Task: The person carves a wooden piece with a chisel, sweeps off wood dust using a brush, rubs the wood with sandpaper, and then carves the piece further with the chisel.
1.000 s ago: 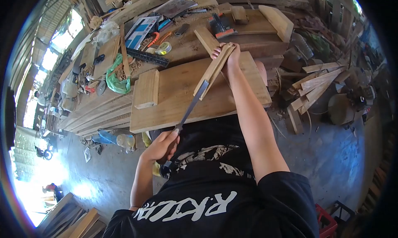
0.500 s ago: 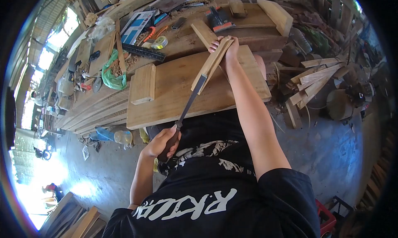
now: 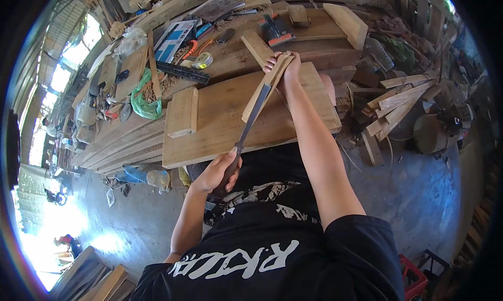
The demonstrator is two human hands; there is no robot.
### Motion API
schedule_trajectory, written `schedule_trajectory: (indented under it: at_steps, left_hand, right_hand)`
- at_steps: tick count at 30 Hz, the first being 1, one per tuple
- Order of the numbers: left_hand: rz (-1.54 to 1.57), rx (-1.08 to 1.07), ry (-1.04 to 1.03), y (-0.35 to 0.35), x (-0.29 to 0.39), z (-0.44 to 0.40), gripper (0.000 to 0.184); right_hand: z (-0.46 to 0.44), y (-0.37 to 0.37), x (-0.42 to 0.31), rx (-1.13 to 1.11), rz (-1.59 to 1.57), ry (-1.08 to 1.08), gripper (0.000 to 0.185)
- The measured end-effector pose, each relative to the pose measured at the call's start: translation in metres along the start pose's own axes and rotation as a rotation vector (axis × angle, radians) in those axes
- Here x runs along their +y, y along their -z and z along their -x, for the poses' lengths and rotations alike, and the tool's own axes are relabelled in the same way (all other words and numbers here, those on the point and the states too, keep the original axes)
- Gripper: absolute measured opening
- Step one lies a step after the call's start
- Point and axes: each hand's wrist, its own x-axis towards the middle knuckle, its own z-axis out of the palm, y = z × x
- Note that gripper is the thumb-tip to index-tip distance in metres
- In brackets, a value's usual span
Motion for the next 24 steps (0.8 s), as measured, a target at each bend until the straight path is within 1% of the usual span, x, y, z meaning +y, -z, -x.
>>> schedule_trajectory:
  at_steps: [3, 6, 10, 15, 18, 21, 24]
  left_hand:
    - [0.0, -0.003, 0.029, 0.002, -0.004, 0.013, 0.052]
    - [-0.008, -0.002, 0.051, 0.01, -0.013, 0.03, 0.054]
    - [-0.013, -0.012, 0.045, 0.015, -0.023, 0.04, 0.054]
    - [-0.015, -0.013, 0.044, 0.014, -0.017, 0.032, 0.056]
    - [-0.016, -0.013, 0.044, 0.014, -0.015, 0.029, 0.056]
    - [-0.01, -0.019, 0.045, 0.014, -0.014, 0.029, 0.055]
    - [-0.039, 0.011, 0.01, 0.008, -0.011, 0.022, 0.055]
  right_hand:
    - [0.0, 0.001, -0.001, 0.026, 0.021, -0.008, 0.033]
    - [-0.004, 0.003, -0.002, -0.027, -0.013, -0.025, 0.033]
    - [-0.001, 0.001, 0.002, 0.019, -0.019, -0.005, 0.033]
    - [-0.001, 0.002, -0.002, 0.03, 0.016, 0.045, 0.032]
    - [-0.002, 0.003, -0.003, -0.004, 0.009, 0.04, 0.032]
    - [-0.004, 0.005, -0.004, 0.034, -0.008, 0.025, 0.031]
    - [-0.007, 0.008, -0.001, -0.016, -0.018, -0.046, 0.03]
